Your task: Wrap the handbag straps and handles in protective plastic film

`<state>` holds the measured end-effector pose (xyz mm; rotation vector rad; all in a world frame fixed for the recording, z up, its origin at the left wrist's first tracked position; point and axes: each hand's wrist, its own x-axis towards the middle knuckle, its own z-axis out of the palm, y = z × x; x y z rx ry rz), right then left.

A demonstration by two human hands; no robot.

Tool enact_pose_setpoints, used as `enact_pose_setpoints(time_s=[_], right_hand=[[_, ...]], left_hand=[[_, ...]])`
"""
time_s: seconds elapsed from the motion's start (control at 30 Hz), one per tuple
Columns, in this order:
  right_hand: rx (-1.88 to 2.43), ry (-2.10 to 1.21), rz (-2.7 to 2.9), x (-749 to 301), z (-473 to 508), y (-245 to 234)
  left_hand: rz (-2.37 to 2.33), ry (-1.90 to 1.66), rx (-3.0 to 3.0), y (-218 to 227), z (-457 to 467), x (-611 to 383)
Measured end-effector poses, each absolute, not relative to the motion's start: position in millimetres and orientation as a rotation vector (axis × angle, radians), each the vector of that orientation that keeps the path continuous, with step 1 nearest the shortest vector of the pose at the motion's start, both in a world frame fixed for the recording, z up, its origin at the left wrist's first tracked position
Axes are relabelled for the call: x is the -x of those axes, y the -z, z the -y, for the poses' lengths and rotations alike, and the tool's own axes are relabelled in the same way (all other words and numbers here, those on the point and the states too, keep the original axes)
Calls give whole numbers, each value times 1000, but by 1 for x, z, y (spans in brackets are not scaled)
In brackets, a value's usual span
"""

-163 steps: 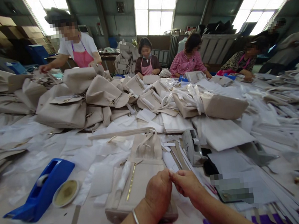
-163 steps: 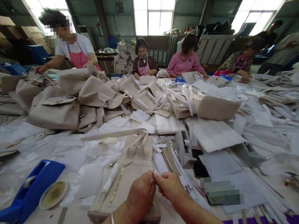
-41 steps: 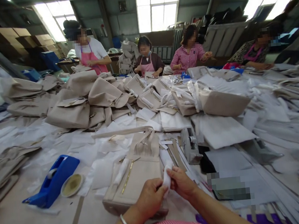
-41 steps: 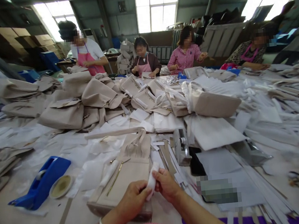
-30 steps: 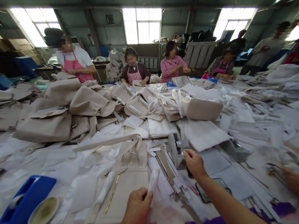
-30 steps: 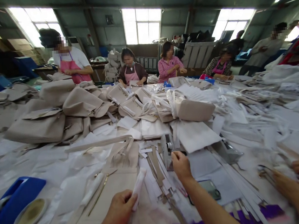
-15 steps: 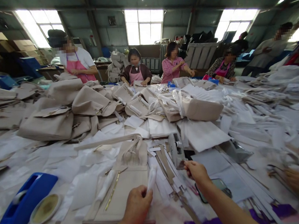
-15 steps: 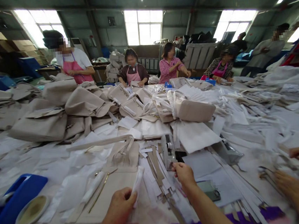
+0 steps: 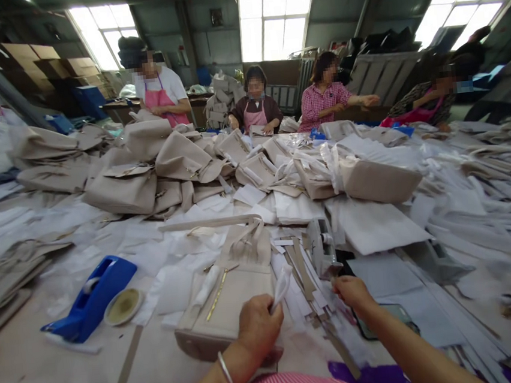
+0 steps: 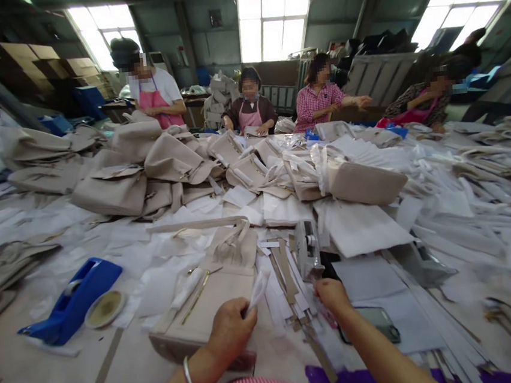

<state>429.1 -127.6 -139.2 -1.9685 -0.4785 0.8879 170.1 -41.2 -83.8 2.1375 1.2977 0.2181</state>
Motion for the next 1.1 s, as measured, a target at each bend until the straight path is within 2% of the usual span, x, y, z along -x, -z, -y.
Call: enact_pose_setpoints(time_s=[0.17,0.27,0.5,0.7,0.9,1.1], right_hand=[[1688,-1241,826,-350,122,87],[1697,-1230,897,-313,111,72],[1987,-1090,821,-300,107,93],[2025,-1122,724,-299,104,85],[1914,-1202,686,-301,107,89],[1780,-1275,638,-301,106,100]], left_hand=[[-1266,-223,-2335,82,46,-169],[-1196,-273,-2452,83,50,-171],[-1020,-460,-2631,93,55,-170],[-1031,-601,-2692,96,57,-168],[-1010,-487,-2626,100,54,-167],[-1198,-293,-2145,88,42,-170]])
